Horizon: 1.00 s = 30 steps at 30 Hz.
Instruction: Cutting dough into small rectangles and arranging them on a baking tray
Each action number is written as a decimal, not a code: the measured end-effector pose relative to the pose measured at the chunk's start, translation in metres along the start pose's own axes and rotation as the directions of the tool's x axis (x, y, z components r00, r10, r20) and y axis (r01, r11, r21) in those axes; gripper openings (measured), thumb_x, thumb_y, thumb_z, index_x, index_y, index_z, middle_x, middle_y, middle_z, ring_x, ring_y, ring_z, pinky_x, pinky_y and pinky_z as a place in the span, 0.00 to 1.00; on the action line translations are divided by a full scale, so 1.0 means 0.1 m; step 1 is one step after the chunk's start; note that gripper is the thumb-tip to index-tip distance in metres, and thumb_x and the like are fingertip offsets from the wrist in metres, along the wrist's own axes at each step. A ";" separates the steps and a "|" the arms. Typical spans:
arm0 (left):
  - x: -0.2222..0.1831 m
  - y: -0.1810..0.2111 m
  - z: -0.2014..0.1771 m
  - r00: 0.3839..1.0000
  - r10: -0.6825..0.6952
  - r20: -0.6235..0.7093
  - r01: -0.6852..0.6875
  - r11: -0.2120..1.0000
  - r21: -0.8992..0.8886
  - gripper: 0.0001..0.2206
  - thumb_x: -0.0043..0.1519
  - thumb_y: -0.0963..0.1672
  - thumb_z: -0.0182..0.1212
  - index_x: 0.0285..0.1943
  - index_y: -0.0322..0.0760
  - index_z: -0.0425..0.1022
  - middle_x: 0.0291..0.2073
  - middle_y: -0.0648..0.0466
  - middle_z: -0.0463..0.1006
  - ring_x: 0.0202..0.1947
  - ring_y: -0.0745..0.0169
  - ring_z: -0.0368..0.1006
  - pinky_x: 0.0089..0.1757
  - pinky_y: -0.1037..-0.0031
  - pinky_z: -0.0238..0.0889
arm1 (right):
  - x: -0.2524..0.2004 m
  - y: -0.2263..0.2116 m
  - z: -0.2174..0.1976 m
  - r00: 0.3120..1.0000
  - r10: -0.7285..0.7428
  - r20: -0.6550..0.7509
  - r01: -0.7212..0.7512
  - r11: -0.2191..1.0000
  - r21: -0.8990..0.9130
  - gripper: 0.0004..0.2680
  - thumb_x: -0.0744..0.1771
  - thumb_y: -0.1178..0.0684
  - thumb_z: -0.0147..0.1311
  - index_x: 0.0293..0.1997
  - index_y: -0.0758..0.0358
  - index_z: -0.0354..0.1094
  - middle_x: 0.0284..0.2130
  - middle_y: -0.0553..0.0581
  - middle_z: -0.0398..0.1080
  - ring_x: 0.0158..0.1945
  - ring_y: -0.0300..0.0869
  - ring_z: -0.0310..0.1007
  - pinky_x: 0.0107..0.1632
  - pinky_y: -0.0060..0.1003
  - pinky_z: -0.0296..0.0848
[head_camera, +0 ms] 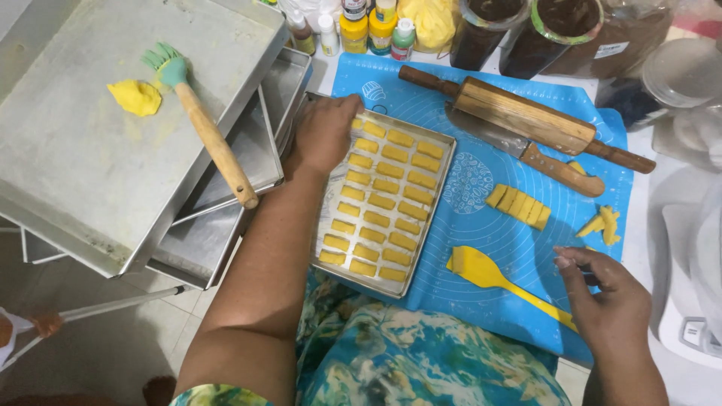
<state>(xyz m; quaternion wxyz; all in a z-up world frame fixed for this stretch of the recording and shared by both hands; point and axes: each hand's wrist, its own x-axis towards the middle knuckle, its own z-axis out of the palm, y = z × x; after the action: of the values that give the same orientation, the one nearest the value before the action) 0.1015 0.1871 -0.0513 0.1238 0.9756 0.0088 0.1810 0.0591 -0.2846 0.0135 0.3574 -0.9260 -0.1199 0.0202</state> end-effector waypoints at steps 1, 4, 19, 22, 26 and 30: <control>0.01 0.00 -0.02 1.000 0.002 0.000 -0.002 1.000 0.000 0.13 0.52 0.38 0.52 0.44 0.46 0.70 0.34 0.50 0.80 0.35 0.34 0.72 0.34 0.47 0.58 | 0.00 0.00 -0.01 1.000 0.001 -0.002 -0.001 1.000 0.000 0.05 0.72 0.56 0.57 0.48 0.62 0.78 0.48 0.55 0.79 0.51 0.40 0.76 0.53 0.36 0.73; -0.01 -0.02 -0.02 1.000 -0.004 -0.011 0.003 0.999 -0.049 0.14 0.50 0.36 0.51 0.43 0.43 0.72 0.32 0.48 0.80 0.33 0.34 0.73 0.32 0.48 0.59 | 0.00 0.00 -0.02 1.000 0.007 0.005 -0.007 1.000 -0.026 0.05 0.72 0.55 0.56 0.48 0.61 0.78 0.48 0.54 0.79 0.52 0.41 0.76 0.53 0.37 0.73; -0.04 -0.10 0.02 0.998 -0.043 -0.042 0.035 0.985 -0.169 0.16 0.52 0.32 0.47 0.43 0.39 0.72 0.33 0.44 0.79 0.33 0.36 0.72 0.31 0.50 0.57 | -0.03 -0.04 0.00 1.000 -0.004 0.024 0.006 0.997 -0.079 0.06 0.71 0.53 0.57 0.49 0.58 0.80 0.46 0.53 0.79 0.50 0.42 0.76 0.52 0.37 0.74; -0.04 -0.06 -0.02 0.997 -0.029 -0.068 0.016 0.982 -0.187 0.14 0.51 0.33 0.49 0.41 0.40 0.71 0.31 0.47 0.78 0.32 0.39 0.72 0.32 0.53 0.57 | -0.03 -0.07 0.05 0.998 -0.046 0.033 0.045 0.999 0.014 0.06 0.71 0.55 0.56 0.48 0.62 0.78 0.47 0.54 0.79 0.51 0.41 0.77 0.52 0.36 0.75; -0.03 0.01 -0.09 0.999 -0.018 -0.045 0.011 0.987 -0.157 0.16 0.50 0.33 0.50 0.43 0.43 0.72 0.33 0.48 0.81 0.35 0.37 0.73 0.35 0.52 0.60 | -0.04 -0.07 0.09 0.996 -0.064 0.069 0.065 0.998 0.001 0.06 0.70 0.55 0.55 0.47 0.58 0.79 0.46 0.52 0.80 0.50 0.40 0.77 0.50 0.35 0.75; -0.04 0.00 -0.05 0.999 0.001 0.051 0.007 0.987 -0.160 0.15 0.52 0.36 0.53 0.47 0.46 0.71 0.35 0.48 0.78 0.41 0.37 0.71 0.41 0.53 0.58 | -0.06 -0.10 0.08 0.996 -0.072 0.060 0.071 0.997 0.019 0.06 0.70 0.55 0.56 0.48 0.60 0.79 0.46 0.52 0.79 0.50 0.40 0.77 0.49 0.35 0.75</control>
<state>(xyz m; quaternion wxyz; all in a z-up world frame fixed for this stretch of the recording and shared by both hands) 0.0955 0.1878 -0.0479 0.2021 0.9668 -0.0077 0.1561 0.0502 -0.2738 0.0142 0.3618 -0.9171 -0.1635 0.0362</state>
